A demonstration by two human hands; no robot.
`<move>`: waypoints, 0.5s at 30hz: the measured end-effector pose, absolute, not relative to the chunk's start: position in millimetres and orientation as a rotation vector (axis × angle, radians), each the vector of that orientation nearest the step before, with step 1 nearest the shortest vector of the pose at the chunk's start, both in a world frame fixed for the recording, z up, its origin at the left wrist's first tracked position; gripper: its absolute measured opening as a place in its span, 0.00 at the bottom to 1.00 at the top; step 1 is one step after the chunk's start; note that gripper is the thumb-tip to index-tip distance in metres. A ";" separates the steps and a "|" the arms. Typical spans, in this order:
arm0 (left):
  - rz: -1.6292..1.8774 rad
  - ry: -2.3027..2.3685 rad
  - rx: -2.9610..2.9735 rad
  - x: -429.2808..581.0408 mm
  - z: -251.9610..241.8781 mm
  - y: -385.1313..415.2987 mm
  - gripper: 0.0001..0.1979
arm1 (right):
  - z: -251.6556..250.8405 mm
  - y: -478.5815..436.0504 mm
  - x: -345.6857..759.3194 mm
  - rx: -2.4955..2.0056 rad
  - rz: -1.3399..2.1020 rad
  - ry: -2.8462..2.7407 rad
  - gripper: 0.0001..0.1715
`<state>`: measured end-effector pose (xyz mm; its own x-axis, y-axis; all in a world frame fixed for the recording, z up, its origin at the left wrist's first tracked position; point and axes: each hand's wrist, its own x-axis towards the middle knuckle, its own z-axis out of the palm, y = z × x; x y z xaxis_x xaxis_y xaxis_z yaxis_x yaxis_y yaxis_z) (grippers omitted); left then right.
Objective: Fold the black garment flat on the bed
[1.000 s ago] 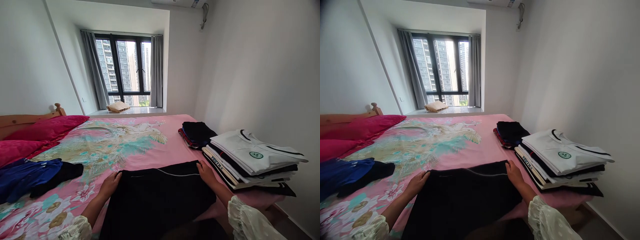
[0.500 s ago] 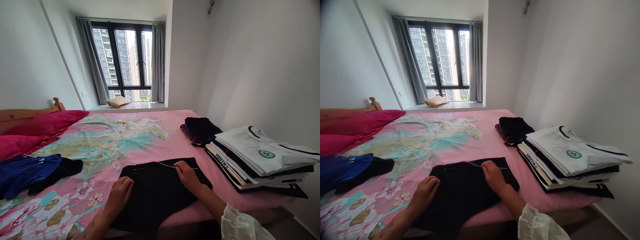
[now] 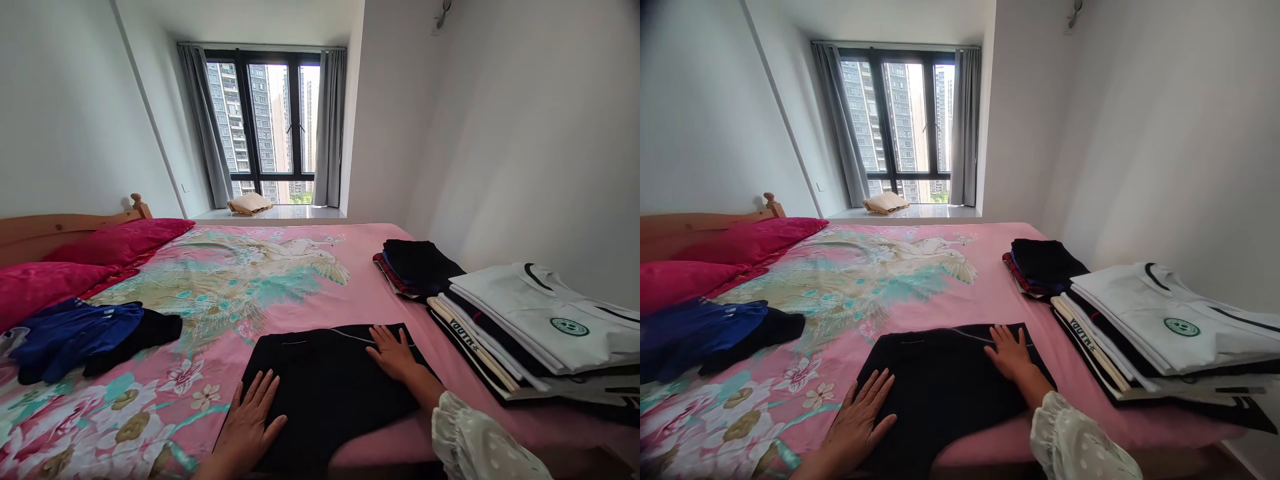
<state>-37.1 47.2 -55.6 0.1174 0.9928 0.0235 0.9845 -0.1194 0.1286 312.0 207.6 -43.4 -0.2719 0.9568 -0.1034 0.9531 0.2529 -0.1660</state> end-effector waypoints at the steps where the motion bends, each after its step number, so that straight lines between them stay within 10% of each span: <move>1: 0.167 2.027 2.276 -37.5 -55.5 46.8 0.34 | -43.0 209.8 317.4 -1.908 0.281 -2.452 0.37; 15: 0.292 1.719 2.367 18.1 -9.4 105.7 0.27 | -5.5 155.8 262.1 -1.293 0.424 -2.520 0.27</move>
